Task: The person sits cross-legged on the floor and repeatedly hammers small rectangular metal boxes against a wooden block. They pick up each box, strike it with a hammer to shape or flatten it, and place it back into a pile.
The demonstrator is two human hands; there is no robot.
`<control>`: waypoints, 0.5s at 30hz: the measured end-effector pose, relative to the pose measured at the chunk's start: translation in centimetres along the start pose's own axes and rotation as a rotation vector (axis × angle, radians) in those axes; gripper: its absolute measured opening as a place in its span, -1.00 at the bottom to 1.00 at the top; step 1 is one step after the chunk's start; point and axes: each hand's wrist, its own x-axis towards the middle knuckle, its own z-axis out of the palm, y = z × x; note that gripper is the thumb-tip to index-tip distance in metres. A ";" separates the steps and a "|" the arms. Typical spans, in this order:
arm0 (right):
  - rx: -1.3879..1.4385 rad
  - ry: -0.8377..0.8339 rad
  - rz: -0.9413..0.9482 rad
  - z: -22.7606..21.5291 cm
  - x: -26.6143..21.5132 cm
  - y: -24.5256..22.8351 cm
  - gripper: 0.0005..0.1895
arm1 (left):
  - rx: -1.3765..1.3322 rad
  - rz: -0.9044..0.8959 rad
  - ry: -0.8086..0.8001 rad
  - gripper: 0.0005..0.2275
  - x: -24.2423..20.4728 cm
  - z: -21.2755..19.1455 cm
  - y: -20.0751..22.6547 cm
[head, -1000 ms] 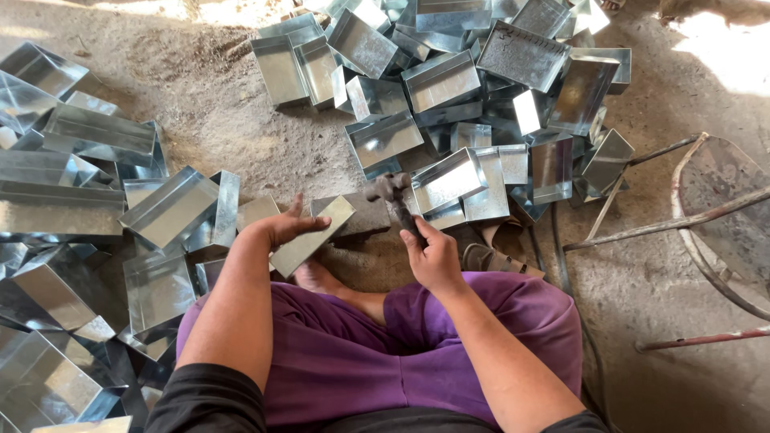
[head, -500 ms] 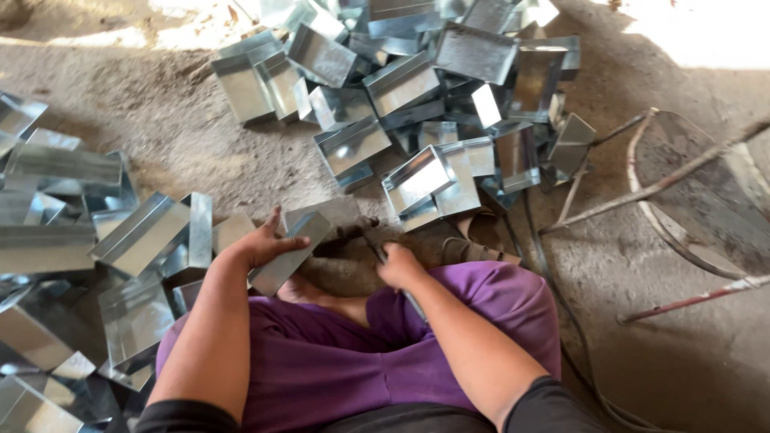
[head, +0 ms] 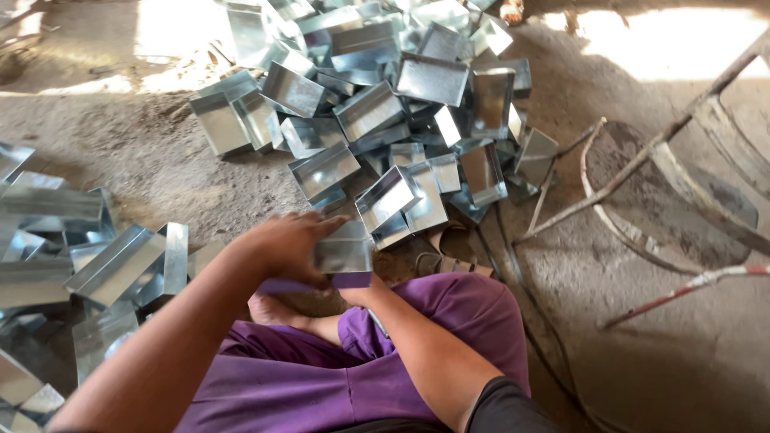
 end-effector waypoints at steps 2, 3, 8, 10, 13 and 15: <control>-0.144 -0.081 0.180 0.0 0.2 -0.3 -0.58 | 0.217 -0.008 -0.025 0.05 1.3 -2.3 1.3; -0.069 -0.138 0.357 -0.3 0.2 -0.5 -0.50 | 0.254 -0.013 0.070 -0.16 2.3 -3.7 1.5; -0.065 -0.088 0.310 -1.7 -0.1 -1.3 -0.26 | 0.392 -0.267 0.732 -0.26 5.3 -5.9 -2.5; -0.057 -0.106 0.328 -1.8 -0.4 -1.3 -0.24 | 0.174 -0.365 0.799 -0.28 5.5 -3.8 -5.2; -0.096 -0.131 0.348 -1.4 -0.1 -0.9 -0.22 | -0.020 -0.489 0.667 -0.23 3.8 3.5 -9.1; -0.113 -0.128 0.334 -0.9 0.1 -0.2 -0.23 | -0.090 -0.642 0.446 -0.15 1.7 9.1 -11.7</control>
